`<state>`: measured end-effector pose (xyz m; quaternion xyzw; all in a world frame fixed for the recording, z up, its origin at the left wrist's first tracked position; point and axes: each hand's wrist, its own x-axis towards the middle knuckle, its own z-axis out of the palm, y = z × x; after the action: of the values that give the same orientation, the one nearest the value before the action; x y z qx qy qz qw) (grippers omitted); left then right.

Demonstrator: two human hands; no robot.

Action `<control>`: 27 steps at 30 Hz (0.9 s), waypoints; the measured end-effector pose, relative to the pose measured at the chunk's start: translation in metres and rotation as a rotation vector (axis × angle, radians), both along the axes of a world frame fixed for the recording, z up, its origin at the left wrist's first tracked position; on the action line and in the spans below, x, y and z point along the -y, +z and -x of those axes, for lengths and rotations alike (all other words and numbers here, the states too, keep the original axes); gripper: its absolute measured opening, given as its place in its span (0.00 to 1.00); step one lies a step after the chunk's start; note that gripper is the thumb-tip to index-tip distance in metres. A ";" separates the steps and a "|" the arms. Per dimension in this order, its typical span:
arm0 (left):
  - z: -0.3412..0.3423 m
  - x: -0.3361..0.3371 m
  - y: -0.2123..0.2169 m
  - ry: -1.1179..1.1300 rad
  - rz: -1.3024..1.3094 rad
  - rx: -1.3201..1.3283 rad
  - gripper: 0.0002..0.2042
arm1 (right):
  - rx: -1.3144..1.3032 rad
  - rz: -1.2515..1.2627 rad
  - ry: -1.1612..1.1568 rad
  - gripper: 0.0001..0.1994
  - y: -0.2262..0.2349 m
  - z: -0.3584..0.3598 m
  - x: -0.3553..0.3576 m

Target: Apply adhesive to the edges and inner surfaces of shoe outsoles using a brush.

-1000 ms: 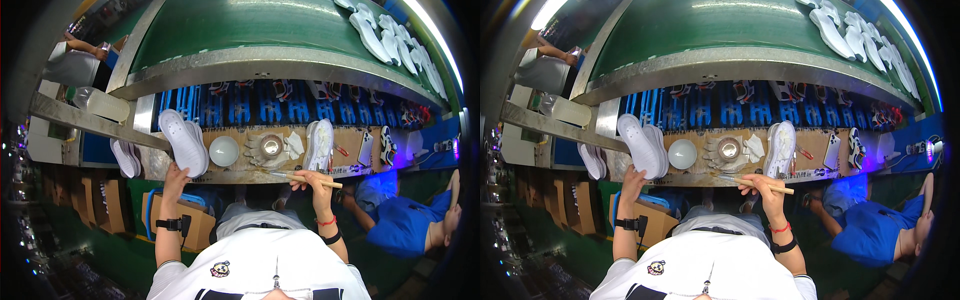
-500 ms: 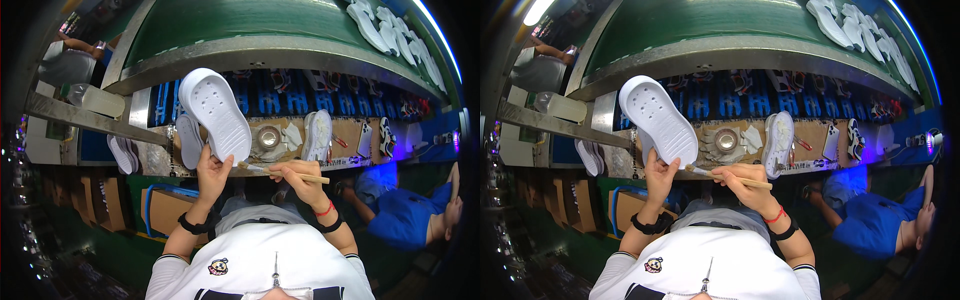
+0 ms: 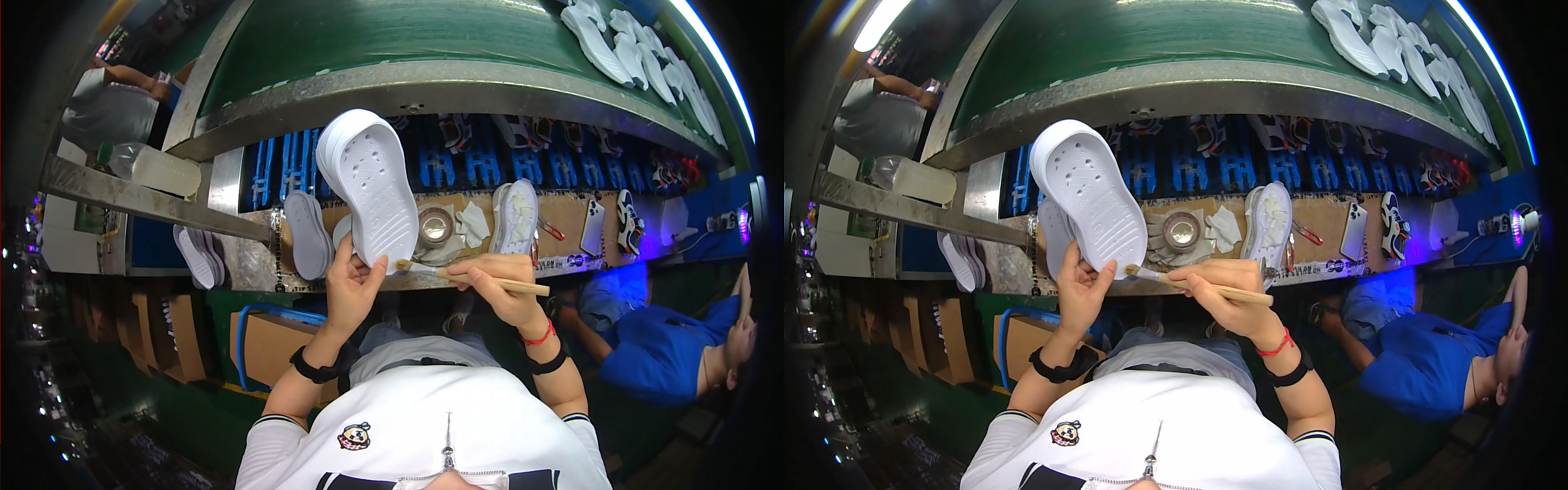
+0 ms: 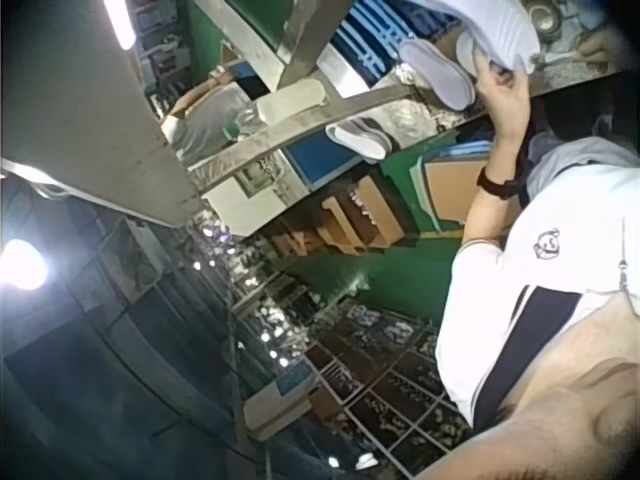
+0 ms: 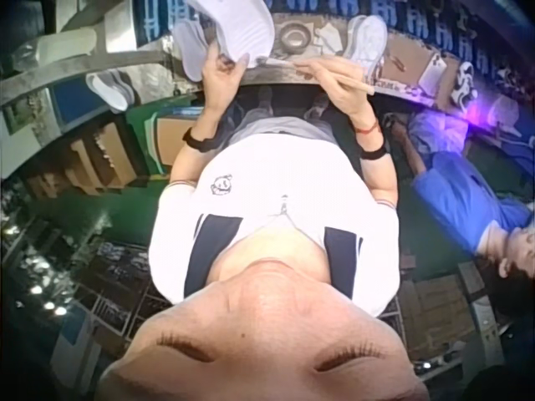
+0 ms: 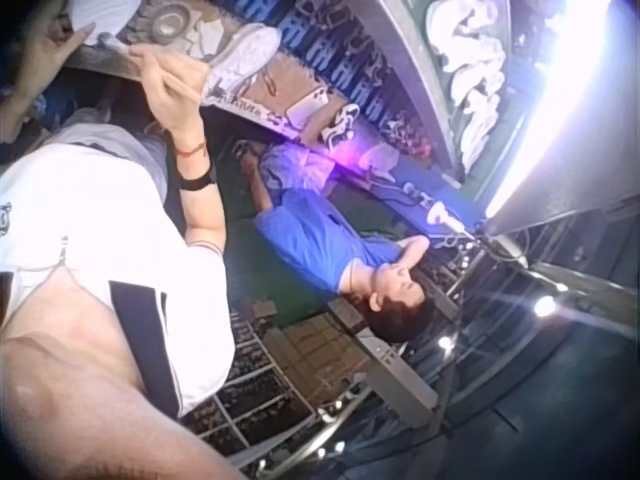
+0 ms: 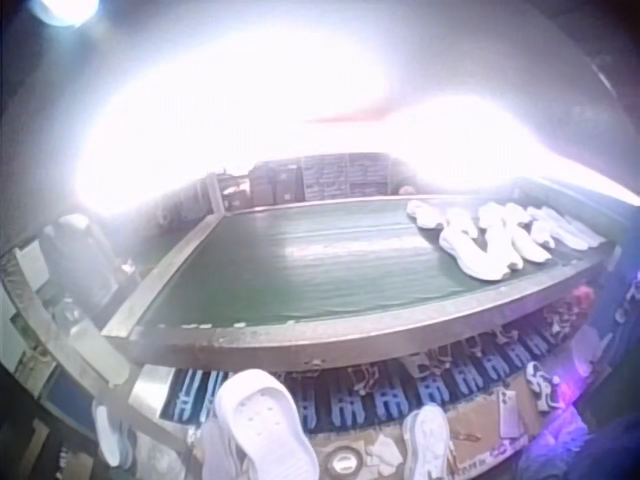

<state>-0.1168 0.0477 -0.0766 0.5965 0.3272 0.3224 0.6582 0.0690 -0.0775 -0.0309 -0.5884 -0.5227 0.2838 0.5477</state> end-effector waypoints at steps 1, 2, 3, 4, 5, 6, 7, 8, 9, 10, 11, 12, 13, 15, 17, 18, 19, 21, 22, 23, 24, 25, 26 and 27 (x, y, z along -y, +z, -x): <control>0.000 0.000 0.000 -0.008 0.004 -0.001 0.21 | 0.001 0.000 -0.001 0.09 0.001 -0.001 0.001; 0.001 0.000 -0.001 -0.009 0.005 0.000 0.21 | 0.073 0.037 0.042 0.09 0.003 -0.003 0.002; 0.001 0.000 -0.003 -0.002 -0.018 -0.001 0.22 | 0.145 0.073 0.090 0.09 0.005 -0.004 0.002; 0.002 -0.001 -0.004 0.005 -0.040 -0.002 0.22 | 0.145 0.071 0.093 0.09 0.006 -0.005 0.002; 0.002 -0.002 -0.004 0.008 -0.042 -0.003 0.22 | 0.078 0.052 0.064 0.09 0.008 -0.005 0.002; 0.002 -0.001 -0.002 0.002 -0.041 -0.017 0.23 | 0.013 0.035 0.030 0.08 0.009 -0.005 0.003; 0.002 -0.001 -0.001 -0.005 -0.040 -0.032 0.23 | 0.013 0.036 0.030 0.08 0.008 -0.005 0.001; 0.001 -0.002 -0.002 -0.005 -0.039 -0.031 0.23 | 0.075 0.013 0.031 0.08 0.007 -0.005 -0.002; 0.001 -0.002 -0.002 0.000 -0.043 -0.017 0.23 | 0.136 -0.012 0.035 0.08 0.006 -0.004 -0.006; 0.001 -0.004 -0.002 0.004 -0.046 -0.002 0.23 | 0.136 -0.013 0.036 0.08 0.007 -0.005 -0.005; 0.001 -0.005 -0.003 0.005 -0.048 -0.002 0.23 | 0.132 0.002 0.057 0.08 0.009 -0.007 -0.004; 0.001 -0.004 -0.005 0.005 -0.062 -0.003 0.23 | 0.128 0.016 0.080 0.08 0.011 -0.008 -0.002; 0.000 -0.004 -0.006 0.004 -0.077 -0.003 0.24 | 0.130 0.014 0.080 0.08 0.011 -0.009 -0.002; -0.006 -0.005 -0.001 -0.008 -0.069 -0.008 0.24 | 0.070 -0.023 -0.026 0.08 0.014 -0.010 -0.002; -0.014 -0.006 0.004 -0.038 -0.064 0.001 0.24 | 0.158 0.010 -0.009 0.07 0.014 -0.013 0.004; -0.018 -0.009 0.006 -0.088 -0.031 -0.031 0.23 | 0.239 0.043 0.022 0.07 0.015 -0.016 0.007; -0.024 -0.012 0.008 -0.131 0.000 -0.063 0.22 | 0.156 0.048 -0.020 0.07 0.015 -0.018 0.013; -0.049 -0.021 0.017 -0.205 0.018 0.046 0.22 | 0.065 -0.069 -0.223 0.11 0.020 -0.028 0.033; -0.063 -0.027 0.023 -0.267 0.050 0.128 0.22 | -0.007 -0.118 -0.359 0.13 0.022 -0.032 0.044; -0.084 -0.038 0.031 -0.346 0.121 0.164 0.21 | -0.153 -0.133 -0.525 0.15 0.022 -0.035 0.057; -0.112 -0.052 0.035 -0.364 0.039 0.261 0.21 | -0.303 -0.151 -0.681 0.18 0.024 -0.036 0.066; -0.146 -0.068 0.047 -0.391 0.011 0.264 0.20 | -0.320 -0.172 -0.795 0.20 0.022 -0.042 0.077; -0.177 -0.075 0.081 -0.389 0.118 0.255 0.21 | -0.335 -0.215 -0.849 0.20 0.029 -0.040 0.084; -0.210 -0.092 0.103 -0.380 0.167 0.300 0.25 | -0.315 -0.205 -0.841 0.20 0.030 -0.041 0.087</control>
<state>0.0935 0.1393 0.0264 0.5363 0.1334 0.2499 0.7951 0.1105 -0.1647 -0.0012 -0.6419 -0.1740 0.0697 0.7435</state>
